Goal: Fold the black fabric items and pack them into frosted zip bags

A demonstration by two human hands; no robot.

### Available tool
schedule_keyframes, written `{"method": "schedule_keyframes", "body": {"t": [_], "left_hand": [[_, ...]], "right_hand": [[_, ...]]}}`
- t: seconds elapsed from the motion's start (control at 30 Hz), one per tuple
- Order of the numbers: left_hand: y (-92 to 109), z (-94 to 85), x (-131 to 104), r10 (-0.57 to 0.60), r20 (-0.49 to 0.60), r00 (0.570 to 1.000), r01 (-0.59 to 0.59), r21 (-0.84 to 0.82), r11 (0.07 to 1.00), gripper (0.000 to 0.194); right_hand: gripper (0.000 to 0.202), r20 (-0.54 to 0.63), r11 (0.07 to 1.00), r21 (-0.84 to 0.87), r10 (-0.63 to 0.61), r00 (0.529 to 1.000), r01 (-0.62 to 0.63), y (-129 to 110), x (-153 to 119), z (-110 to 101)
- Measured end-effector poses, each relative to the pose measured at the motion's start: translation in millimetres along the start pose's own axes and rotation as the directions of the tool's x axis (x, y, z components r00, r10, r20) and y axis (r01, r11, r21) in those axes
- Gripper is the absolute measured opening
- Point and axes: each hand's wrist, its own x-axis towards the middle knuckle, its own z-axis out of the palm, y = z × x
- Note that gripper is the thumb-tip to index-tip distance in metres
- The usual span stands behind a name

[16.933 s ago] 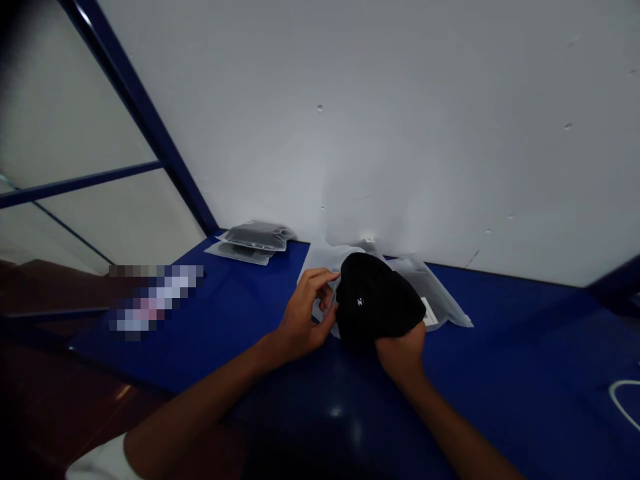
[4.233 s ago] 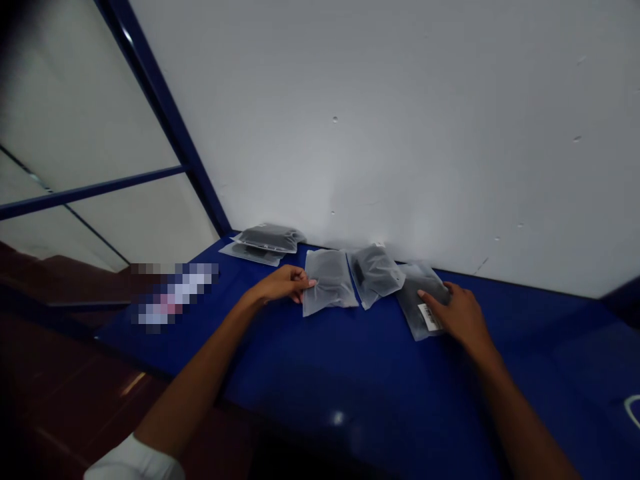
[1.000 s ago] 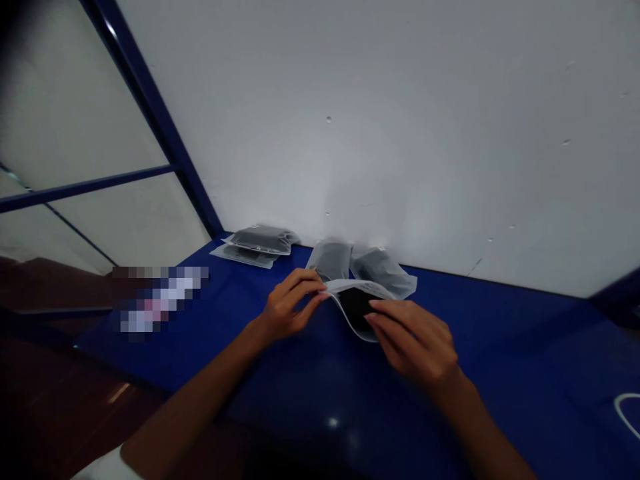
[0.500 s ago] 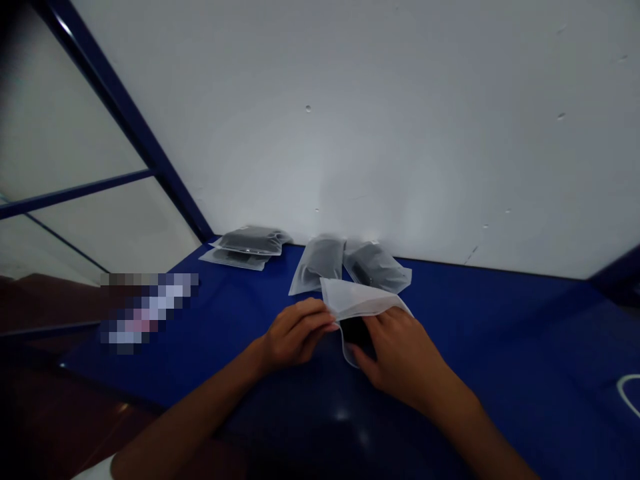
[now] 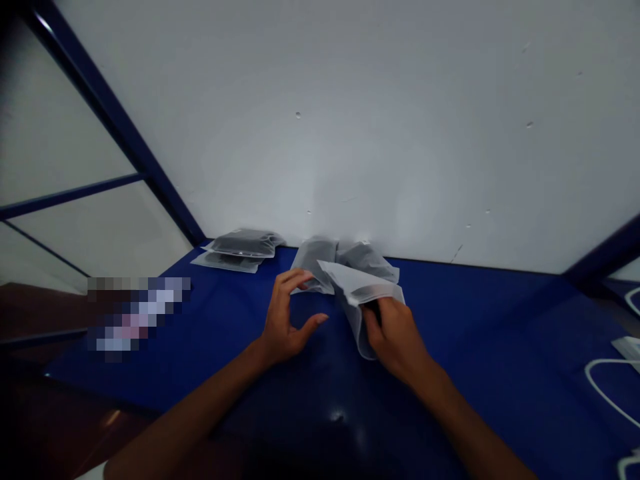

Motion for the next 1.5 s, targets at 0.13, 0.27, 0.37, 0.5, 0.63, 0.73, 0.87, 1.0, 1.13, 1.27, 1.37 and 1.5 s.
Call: {"method": "schedule_keyframes", "body": {"t": [0.13, 0.27, 0.37, 0.5, 0.63, 0.73, 0.87, 1.0, 1.13, 1.27, 1.37, 1.5], "left_hand": [[-7.4, 1.2, 4.3, -0.331, 0.217, 0.918, 0.374, -0.199, 0.906, 0.038], [-15.7, 6.0, 2.7, -0.504, 0.378, 0.777, 0.612, -0.265, 0.745, 0.042], [-18.3, 9.3, -0.8, -0.536, 0.352, 0.767, 0.632, -0.276, 0.724, 0.044], [-16.2, 11.4, -3.2, -0.555, 0.247, 0.794, 0.604, -0.228, 0.763, 0.045], [-15.1, 11.8, -1.2, -0.592, 0.092, 0.801, 0.594, -0.246, 0.766, 0.045], [-18.7, 10.3, 2.4, -0.622, 0.012, 0.783, 0.596, -0.301, 0.745, 0.047], [-26.3, 4.2, 9.8, -0.658, -0.019, 0.753, 0.573, -0.474, 0.669, 0.047], [-26.1, 0.3, 13.7, -0.679, 0.049, 0.733, 0.576, -0.577, 0.58, 0.044], [-18.0, 6.0, 7.4, -0.744, 0.183, 0.642, 0.654, -0.637, 0.408, 0.046], [-16.2, 8.6, 6.1, -0.81, 0.172, 0.561, 0.638, -0.713, 0.291, 0.047], [-19.0, 5.2, 11.9, -0.842, 0.096, 0.53, 0.552, -0.793, 0.258, 0.046], [-20.8, 2.2, 17.2, -0.855, 0.077, 0.513, 0.515, -0.824, 0.235, 0.048]], "right_hand": [[0.023, 0.078, 0.777, 0.557, 0.302, 0.95, -0.293, 4.0, 3.6, -9.4], [0.025, 0.28, 0.53, 0.724, 0.358, 0.891, -0.441, 3.9, 0.1, 3.1], [0.026, 0.338, 0.498, 0.758, 0.253, 0.906, -0.422, -3.8, -1.2, 13.4], [0.034, 0.31, 0.512, 0.758, 0.261, 0.914, -0.403, -11.9, 2.4, 15.6], [0.037, 0.311, 0.422, 0.774, 0.396, 0.864, -0.472, -3.3, 8.6, 8.6], [0.04, 0.22, 0.332, 0.851, 0.478, 0.85, -0.407, 5.9, 13.5, 5.4], [0.048, 0.08, 0.369, 0.878, 0.515, 0.853, -0.305, 10.1, 18.1, 4.3], [0.046, 0.134, 0.418, 0.842, 0.452, 0.882, -0.342, 8.8, 15.9, 1.8], [0.038, 0.345, 0.518, 0.729, 0.287, 0.894, -0.448, 5.2, 7.1, 3.6], [0.039, 0.35, 0.557, 0.702, 0.273, 0.896, -0.444, 3.8, 4.1, 8.8], [0.041, 0.205, 0.51, 0.76, 0.4, 0.893, -0.403, 5.7, 7.8, 11.6], [0.048, 0.05, 0.483, 0.833, 0.421, 0.906, -0.27, 8.5, 11.7, 14.4]]}}
